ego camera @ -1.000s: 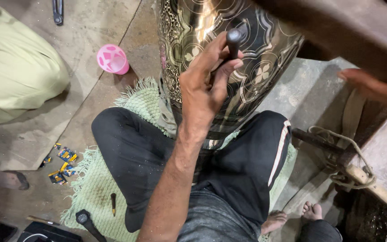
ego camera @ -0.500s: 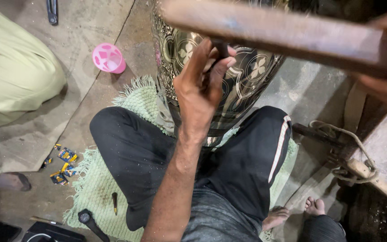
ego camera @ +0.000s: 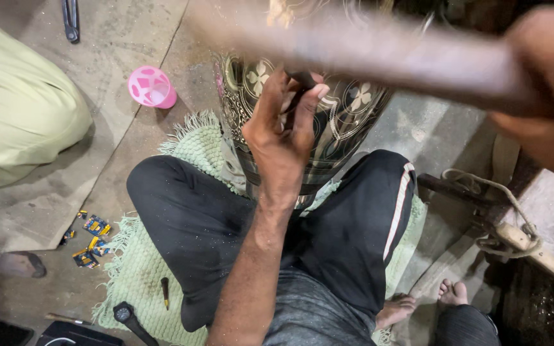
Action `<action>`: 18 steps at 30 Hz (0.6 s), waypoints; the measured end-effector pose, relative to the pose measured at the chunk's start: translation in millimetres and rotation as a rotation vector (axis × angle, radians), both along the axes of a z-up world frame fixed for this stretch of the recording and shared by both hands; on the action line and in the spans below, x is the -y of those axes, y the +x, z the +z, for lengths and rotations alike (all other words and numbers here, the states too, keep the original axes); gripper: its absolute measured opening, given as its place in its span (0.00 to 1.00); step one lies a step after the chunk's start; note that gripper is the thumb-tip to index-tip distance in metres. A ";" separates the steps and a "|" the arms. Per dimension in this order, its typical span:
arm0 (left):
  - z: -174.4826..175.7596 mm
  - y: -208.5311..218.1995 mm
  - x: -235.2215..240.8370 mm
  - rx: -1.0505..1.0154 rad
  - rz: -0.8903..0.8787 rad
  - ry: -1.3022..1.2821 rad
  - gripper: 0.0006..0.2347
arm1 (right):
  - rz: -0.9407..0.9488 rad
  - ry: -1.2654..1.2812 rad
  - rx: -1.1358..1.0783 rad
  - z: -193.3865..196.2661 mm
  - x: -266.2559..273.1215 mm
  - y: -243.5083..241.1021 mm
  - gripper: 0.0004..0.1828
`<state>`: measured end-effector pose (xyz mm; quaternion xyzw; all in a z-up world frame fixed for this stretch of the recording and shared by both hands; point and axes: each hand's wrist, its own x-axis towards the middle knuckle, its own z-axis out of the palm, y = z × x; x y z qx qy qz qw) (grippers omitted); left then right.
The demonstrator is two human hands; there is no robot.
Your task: The person sits on the floor and uses a metal chisel and wooden mallet to engrave intricate floral patterns into a large silver-colored metal vase. They repeatedly tap the chisel along the surface to create decorative designs.
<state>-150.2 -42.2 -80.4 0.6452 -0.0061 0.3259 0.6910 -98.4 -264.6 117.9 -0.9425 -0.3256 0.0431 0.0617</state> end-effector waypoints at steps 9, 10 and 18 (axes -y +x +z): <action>3.1 -7.8 5.4 -0.165 0.067 0.083 0.08 | 0.037 -0.007 0.053 7.8 -15.7 -8.2 0.24; 2.9 -8.2 7.0 -0.171 0.081 0.097 0.07 | 0.029 -0.016 0.059 8.8 -16.0 -9.6 0.24; -6.4 -16.7 16.9 -0.135 0.129 0.120 0.08 | 0.009 -0.090 0.050 23.1 -45.5 -19.9 0.18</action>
